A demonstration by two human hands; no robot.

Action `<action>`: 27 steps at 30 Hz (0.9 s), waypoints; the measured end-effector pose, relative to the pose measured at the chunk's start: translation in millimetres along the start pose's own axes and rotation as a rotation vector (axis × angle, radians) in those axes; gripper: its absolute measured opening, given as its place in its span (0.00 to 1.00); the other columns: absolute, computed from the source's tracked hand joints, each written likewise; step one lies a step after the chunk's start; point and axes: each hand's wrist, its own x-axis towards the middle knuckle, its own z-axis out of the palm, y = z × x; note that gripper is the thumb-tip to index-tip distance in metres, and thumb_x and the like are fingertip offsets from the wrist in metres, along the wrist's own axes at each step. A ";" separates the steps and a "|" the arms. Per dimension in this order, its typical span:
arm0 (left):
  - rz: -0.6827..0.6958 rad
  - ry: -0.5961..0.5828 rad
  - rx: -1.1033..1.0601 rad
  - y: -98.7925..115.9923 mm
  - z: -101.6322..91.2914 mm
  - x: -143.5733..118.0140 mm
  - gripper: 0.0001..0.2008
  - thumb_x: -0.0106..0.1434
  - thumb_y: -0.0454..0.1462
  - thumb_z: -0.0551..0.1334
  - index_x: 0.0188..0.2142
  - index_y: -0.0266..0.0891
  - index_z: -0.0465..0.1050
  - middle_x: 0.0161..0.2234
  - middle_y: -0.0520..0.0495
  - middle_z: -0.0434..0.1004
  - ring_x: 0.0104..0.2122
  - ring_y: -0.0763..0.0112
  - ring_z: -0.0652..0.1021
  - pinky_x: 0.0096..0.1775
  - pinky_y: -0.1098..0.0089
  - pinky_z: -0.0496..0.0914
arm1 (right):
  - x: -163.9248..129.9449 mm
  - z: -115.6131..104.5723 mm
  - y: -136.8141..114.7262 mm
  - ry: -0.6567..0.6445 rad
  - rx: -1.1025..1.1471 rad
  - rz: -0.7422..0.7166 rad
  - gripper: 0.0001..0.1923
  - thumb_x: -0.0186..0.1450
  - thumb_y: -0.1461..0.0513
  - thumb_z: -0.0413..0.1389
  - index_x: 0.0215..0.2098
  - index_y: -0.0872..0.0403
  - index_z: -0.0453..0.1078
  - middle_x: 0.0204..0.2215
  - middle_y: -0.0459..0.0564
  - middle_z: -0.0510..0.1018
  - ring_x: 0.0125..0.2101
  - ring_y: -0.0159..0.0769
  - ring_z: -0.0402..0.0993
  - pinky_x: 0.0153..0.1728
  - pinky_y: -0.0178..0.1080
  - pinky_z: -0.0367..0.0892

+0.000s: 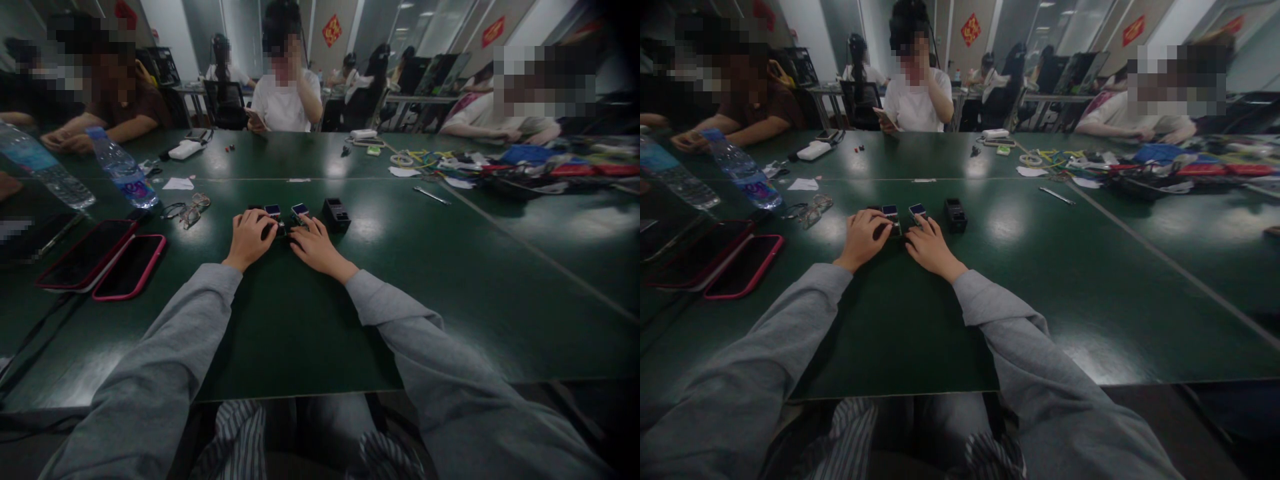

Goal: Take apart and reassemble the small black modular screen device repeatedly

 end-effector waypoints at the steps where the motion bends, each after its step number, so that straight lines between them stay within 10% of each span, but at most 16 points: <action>1: 0.003 0.000 0.001 -0.2 0.1 -0.1 0.11 0.70 0.42 0.55 0.44 0.46 0.76 0.50 0.43 0.77 0.54 0.55 0.72 0.54 0.51 0.61 | -0.1 -0.1 -0.1 0.001 -0.002 -0.001 0.17 0.74 0.58 0.47 0.54 0.52 0.72 0.58 0.53 0.74 0.70 0.49 0.47 0.69 0.60 0.45; 27: 0.018 0.014 0.025 -2.6 3.2 0.0 0.10 0.70 0.43 0.57 0.43 0.45 0.76 0.50 0.44 0.77 0.53 0.56 0.72 0.53 0.52 0.61 | 0.4 -1.7 -1.0 -0.004 -0.005 0.000 0.17 0.74 0.59 0.48 0.54 0.54 0.72 0.58 0.53 0.74 0.70 0.51 0.48 0.69 0.59 0.45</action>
